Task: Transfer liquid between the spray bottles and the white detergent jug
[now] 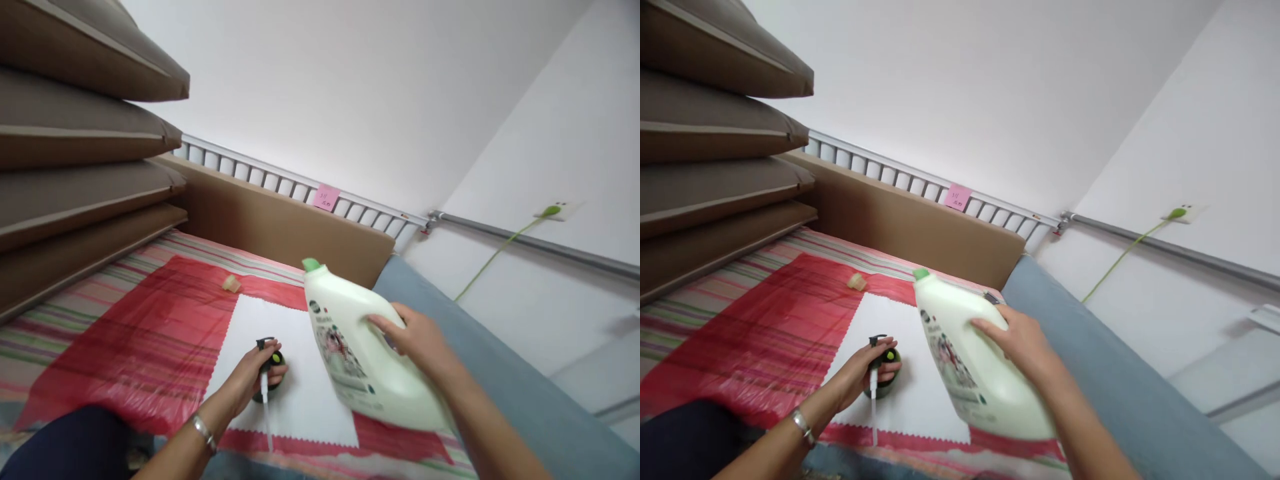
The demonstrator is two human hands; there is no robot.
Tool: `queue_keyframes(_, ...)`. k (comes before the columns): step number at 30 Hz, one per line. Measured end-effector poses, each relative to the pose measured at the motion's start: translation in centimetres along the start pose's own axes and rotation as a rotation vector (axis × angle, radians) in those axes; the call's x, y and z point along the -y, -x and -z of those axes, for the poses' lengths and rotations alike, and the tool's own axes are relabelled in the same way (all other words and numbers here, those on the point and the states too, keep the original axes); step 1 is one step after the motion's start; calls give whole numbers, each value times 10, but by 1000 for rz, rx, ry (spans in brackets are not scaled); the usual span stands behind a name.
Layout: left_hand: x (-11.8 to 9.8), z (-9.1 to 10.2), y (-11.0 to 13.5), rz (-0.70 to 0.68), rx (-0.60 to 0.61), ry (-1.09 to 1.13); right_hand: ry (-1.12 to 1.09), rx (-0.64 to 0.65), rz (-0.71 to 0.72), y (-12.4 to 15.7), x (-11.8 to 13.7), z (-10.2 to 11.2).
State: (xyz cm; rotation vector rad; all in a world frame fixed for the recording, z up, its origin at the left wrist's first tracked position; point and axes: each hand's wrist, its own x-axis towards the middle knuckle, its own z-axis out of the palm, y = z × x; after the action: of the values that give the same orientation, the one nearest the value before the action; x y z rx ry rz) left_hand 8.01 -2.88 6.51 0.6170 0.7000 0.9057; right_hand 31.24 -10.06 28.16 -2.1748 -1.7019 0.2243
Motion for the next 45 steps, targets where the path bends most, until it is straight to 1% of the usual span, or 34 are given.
queue_keyframes(2,-1,-1,1,3,-13,0,-114,-168,25,-9,-5,-16)
queue_keyframes(4,-2,-3,3,6,-26,4,-257,-322,71,-21,-11,-40)
queue_keyframes(6,-4,-5,6,9,-39,-2,-399,-435,105,-36,-16,-70)
queue_keyframes(7,-5,-7,7,9,-52,-5,-443,-461,102,-44,-19,-86)
queue_keyframes(10,-7,-10,9,15,-90,-1,-547,-478,64,-69,-22,-136)
queue_keyframes(14,-7,-12,9,36,-114,7,-674,-471,-45,-99,-21,-195)
queue_keyframes(17,-5,-12,7,25,-126,8,-762,-452,-101,-115,-17,-229)
queue_keyframes(20,-3,-10,4,27,-140,14,-824,-414,-121,-124,-15,-252)
queue_keyframes(23,-2,-7,0,57,-165,31,-848,-360,-101,-128,-17,-265)
queue_keyframes(26,-1,-7,-1,53,-189,39,-844,-296,-60,-127,-22,-270)
queue_keyframes(31,-5,-11,3,20,-185,-27,-838,-189,37,-123,-40,-270)
queue_keyframes(37,-11,-13,5,16,-205,-75,-832,-149,157,-117,-60,-267)
queue_keyframes(39,-11,-12,5,17,-205,-89,-816,-166,180,-113,-63,-263)
queue_keyframes(42,-12,-10,4,14,-192,-98,-792,-236,194,-91,-64,-256)
queue_keyframes(44,-12,-9,3,9,-189,-106,-772,-286,246,-65,-62,-254)
queue_keyframes(45,-13,-9,3,6,-183,-109,-754,-289,296,-49,-59,-255)
